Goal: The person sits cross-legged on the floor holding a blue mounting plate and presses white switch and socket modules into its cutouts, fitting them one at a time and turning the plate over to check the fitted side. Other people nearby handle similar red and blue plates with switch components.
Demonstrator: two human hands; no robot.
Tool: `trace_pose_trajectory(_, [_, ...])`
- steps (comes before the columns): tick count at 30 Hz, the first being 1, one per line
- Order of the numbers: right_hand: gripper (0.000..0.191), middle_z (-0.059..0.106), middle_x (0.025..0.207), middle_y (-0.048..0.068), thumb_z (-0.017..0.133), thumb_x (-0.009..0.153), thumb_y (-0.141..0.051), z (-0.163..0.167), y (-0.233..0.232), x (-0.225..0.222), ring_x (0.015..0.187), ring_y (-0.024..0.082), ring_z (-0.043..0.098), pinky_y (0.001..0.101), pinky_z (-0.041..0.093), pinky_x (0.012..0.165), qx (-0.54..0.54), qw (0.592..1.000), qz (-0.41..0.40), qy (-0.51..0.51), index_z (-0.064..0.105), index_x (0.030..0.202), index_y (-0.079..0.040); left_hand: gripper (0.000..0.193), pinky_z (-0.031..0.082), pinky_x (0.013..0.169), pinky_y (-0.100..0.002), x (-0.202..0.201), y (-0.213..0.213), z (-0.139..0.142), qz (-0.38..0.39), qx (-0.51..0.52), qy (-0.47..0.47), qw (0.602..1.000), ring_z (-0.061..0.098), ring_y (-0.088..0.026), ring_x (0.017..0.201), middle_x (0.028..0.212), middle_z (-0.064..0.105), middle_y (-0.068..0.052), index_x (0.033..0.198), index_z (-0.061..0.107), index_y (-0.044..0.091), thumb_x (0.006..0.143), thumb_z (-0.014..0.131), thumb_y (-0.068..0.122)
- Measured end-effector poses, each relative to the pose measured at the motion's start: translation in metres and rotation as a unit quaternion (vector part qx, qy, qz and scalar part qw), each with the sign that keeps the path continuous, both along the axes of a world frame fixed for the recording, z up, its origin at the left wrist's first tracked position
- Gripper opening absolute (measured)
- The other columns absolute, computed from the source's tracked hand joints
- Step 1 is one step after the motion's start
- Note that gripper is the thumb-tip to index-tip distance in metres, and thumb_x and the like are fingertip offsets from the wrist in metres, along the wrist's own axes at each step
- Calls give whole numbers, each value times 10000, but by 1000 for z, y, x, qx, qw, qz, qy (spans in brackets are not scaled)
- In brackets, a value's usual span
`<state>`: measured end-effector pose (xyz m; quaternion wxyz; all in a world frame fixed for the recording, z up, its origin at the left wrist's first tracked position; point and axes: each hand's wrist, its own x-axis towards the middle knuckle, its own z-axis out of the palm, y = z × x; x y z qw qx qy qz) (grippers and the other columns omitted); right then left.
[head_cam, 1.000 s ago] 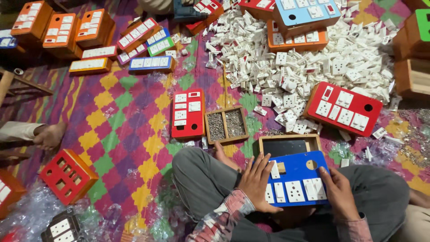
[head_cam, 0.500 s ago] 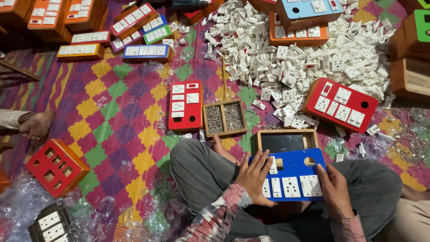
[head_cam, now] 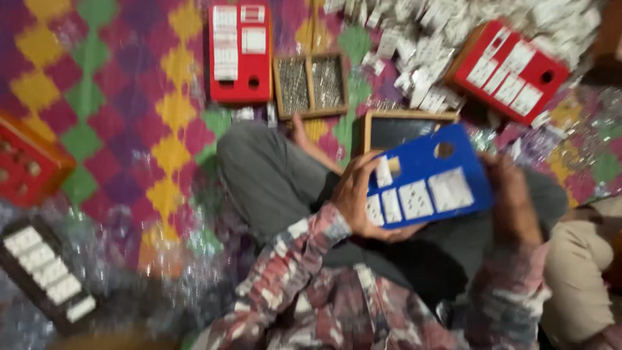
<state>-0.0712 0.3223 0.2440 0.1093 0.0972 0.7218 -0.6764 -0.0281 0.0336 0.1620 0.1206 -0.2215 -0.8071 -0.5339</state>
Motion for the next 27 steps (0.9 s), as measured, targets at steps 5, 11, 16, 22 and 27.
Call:
trace_pose_trajectory(5, [511,681,1100,50,426,1145,-438,-8,-48,-44,901,86,583,243,405,758,50,997,27,55,687,1205,-2,1062,451,1183,-446,21,13,-59,-47,263,-200,943,573,-352,1352,1431,561,-199,1510,394,0,684,867,470])
trace_pose_trajectory(11, [325,719,980,106,579,1156,-296,-90,-154,-136,844,156,686,278,491,723,186,960,146,151,712,1209,-3,912,471,1122,-414,-2,-3,-107,-110,627,-220,739,597,-276,1272,1464,566,-199,1505,398,-5,826,804,448])
trace_pose_trajectory(16, [256,667,1137,148,680,883,-158,-129,-248,-197,1055,346,621,425,517,939,405,752,269,444,718,1104,-34,1091,425,1213,-385,-21,-64,-87,-83,629,-170,754,515,-268,1423,1586,449,-210,1640,275,-18,844,779,532])
trace_pose_trajectory(22, [197,659,1047,44,719,809,-244,-145,-305,-202,1025,301,589,482,437,903,522,667,238,475,773,981,-163,1178,407,1227,-415,-34,-105,-83,-112,695,-137,697,466,-318,1477,1624,379,-235,1661,193,-16,821,803,540])
trace_pose_trajectory(27, [123,649,1034,39,706,927,-246,-138,-306,-200,1058,303,581,460,435,916,552,678,233,425,733,990,-144,1191,394,1247,-444,-44,-84,-96,-134,730,-158,652,454,-349,1484,1634,348,-275,1658,175,-32,825,807,537])
